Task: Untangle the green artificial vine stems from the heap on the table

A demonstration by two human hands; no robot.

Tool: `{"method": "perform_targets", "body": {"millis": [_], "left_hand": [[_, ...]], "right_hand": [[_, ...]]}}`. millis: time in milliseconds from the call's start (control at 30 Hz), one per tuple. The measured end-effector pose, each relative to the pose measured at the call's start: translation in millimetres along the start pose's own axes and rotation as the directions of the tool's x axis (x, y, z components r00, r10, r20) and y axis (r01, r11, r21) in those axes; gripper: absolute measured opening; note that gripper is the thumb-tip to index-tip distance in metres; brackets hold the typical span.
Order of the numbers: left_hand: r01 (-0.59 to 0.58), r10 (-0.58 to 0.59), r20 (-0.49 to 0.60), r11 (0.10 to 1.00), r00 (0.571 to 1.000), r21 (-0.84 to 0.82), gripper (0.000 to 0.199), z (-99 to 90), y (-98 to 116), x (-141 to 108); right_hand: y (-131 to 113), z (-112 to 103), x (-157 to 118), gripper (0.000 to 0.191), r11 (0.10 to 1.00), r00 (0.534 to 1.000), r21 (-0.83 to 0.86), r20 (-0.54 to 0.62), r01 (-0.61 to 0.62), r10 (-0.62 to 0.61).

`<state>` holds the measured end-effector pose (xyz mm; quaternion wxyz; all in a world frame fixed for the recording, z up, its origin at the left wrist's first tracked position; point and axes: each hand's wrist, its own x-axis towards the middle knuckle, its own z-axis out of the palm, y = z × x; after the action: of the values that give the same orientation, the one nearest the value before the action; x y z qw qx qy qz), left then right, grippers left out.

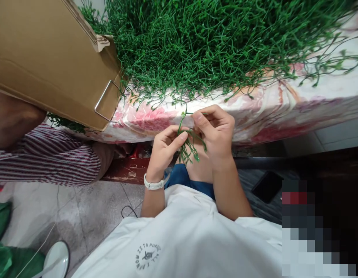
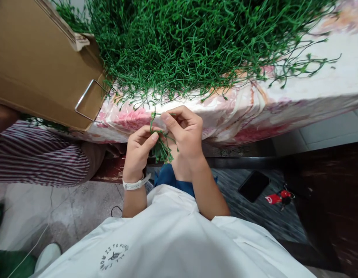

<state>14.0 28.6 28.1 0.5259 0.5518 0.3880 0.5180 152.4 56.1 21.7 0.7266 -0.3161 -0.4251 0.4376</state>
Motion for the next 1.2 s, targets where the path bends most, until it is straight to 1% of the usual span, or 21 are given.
{"method": "perform_targets", "body": {"millis": [67, 133, 200, 267, 367, 433, 467, 567, 633, 700, 733, 767, 833, 900, 933, 1000, 1033, 1067, 1100, 1133, 1200], "left_hand": [[0.009, -0.009, -0.019, 1.000, 1.000, -0.009, 0.015, -0.1, 0, 0], [-0.007, 0.007, -0.061, 1.000, 0.998, -0.012, 0.018, 0.7, 0, 0], [-0.037, 0.037, -0.117, 0.999, 0.992, 0.000, 0.020, 2.0, 1, 1], [-0.065, 0.069, -0.158, 0.997, 0.985, 0.027, 0.019, 3.1, 3, 2], [-0.097, 0.107, -0.176, 0.993, 0.978, 0.063, 0.020, 3.8, 5, 1], [-0.093, 0.104, -0.163, 0.993, 0.981, 0.075, 0.030, 3.8, 7, 0], [-0.082, 0.095, -0.144, 0.992, 0.985, 0.092, 0.037, 3.8, 8, -1], [-0.041, 0.050, -0.063, 0.991, 0.997, 0.127, 0.050, 4.4, 10, -3], [-0.024, 0.024, -0.004, 0.999, 1.000, 0.042, 0.053, 5.6, 9, -4], [0.001, 0.004, 0.037, 0.992, 0.999, -0.130, 0.055, 7.9, 7, -6], [0.018, -0.009, 0.044, 0.977, 0.999, -0.212, 0.057, 9.3, 6, -6], [0.033, -0.023, 0.039, 0.960, 0.999, -0.280, 0.059, 11.0, 5, -7], [0.061, -0.058, 0.019, 0.932, 0.998, -0.358, 0.062, 14.4, 5, -9], [0.075, -0.079, 0.007, 0.911, 0.997, -0.405, 0.065, 16.6, 7, -10], [0.060, -0.077, -0.020, 0.896, 0.997, -0.441, 0.066, 16.8, 9, -10], [-0.034, -0.051, -0.146, 0.849, 0.988, -0.527, 0.063, 14.3, 13, -7], [-0.098, -0.036, -0.225, 0.826, 0.974, -0.555, 0.060, 11.7, 16, -4], [-0.149, -0.026, -0.288, 0.809, 0.957, -0.569, 0.057, 8.5, 18, 0], [-0.181, -0.019, -0.325, 0.800, 0.945, -0.572, 0.055, 5.0, 20, 4], [-0.193, -0.007, -0.332, 0.800, 0.943, -0.568, 0.053, 1.6, 22, 7], [-0.193, 0.021, -0.311, 0.823, 0.950, -0.534, 0.055, -3.5, 24, 13]], "right_hand": [[2, -6, 2, 0.038, 0.997, 0.997, 0.038, 0.032, -0.067, 0.066], [2, -12, 3, 0.041, 0.988, 0.984, 0.059, 0.116, -0.145, 0.137], [-1, -16, 3, 0.045, 0.977, 0.953, 0.052, 0.234, -0.208, 0.190], [-7, -18, 1, 0.045, 0.970, 0.918, 0.027, 0.332, -0.240, 0.218], [-14, -18, -1, 0.041, 0.969, 0.903, -0.018, 0.359, -0.248, 0.237], [-16, -19, -1, 0.038, 0.967, 0.896, -0.039, 0.370, -0.250, 0.246], [-16, -19, -1, 0.037, 0.965, 0.881, -0.044, 0.398, -0.260, 0.256], [-13, -22, 0, 0.039, 0.949, 0.815, -0.010, 0.510, -0.315, 0.276], [-7, -22, -1, 0.041, 0.923, 0.760, 0.064, 0.590, -0.380, 0.272], [0, -20, -5, 0.042, 0.872, 0.706, 0.158, 0.660, -0.464, 0.256], [4, -18, -7, 0.041, 0.843, 0.691, 0.201, 0.680, -0.499, 0.247], [7, -15, -9, 0.040, 0.818, 0.688, 0.240, 0.685, -0.523, 0.239], [12, -11, -11, 0.038, 0.789, 0.712, 0.307, 0.667, -0.532, 0.220], [12, -6, -12, 0.036, 0.784, 0.733, 0.354, 0.655, -0.511, 0.182], [11, -5, -13, 0.037, 0.776, 0.753, 0.402, 0.644, -0.486, 0.138], [5, -2, -13, 0.045, 0.736, 0.805, 0.546, 0.593, -0.401, -0.001], [1, 0, -14, 0.048, 0.717, 0.828, 0.599, 0.558, -0.356, -0.055], [-2, 1, -15, 0.050, 0.712, 0.847, 0.624, 0.526, -0.322, -0.077], [-6, 2, -16, 0.050, 0.725, 0.859, 0.615, 0.507, -0.309, -0.064], [-8, 3, -18, 0.047, 0.755, 0.864, 0.575, 0.502, -0.315, -0.023], [-11, 3, -20, 0.042, 0.805, 0.871, 0.489, 0.487, -0.335, 0.066]]}}
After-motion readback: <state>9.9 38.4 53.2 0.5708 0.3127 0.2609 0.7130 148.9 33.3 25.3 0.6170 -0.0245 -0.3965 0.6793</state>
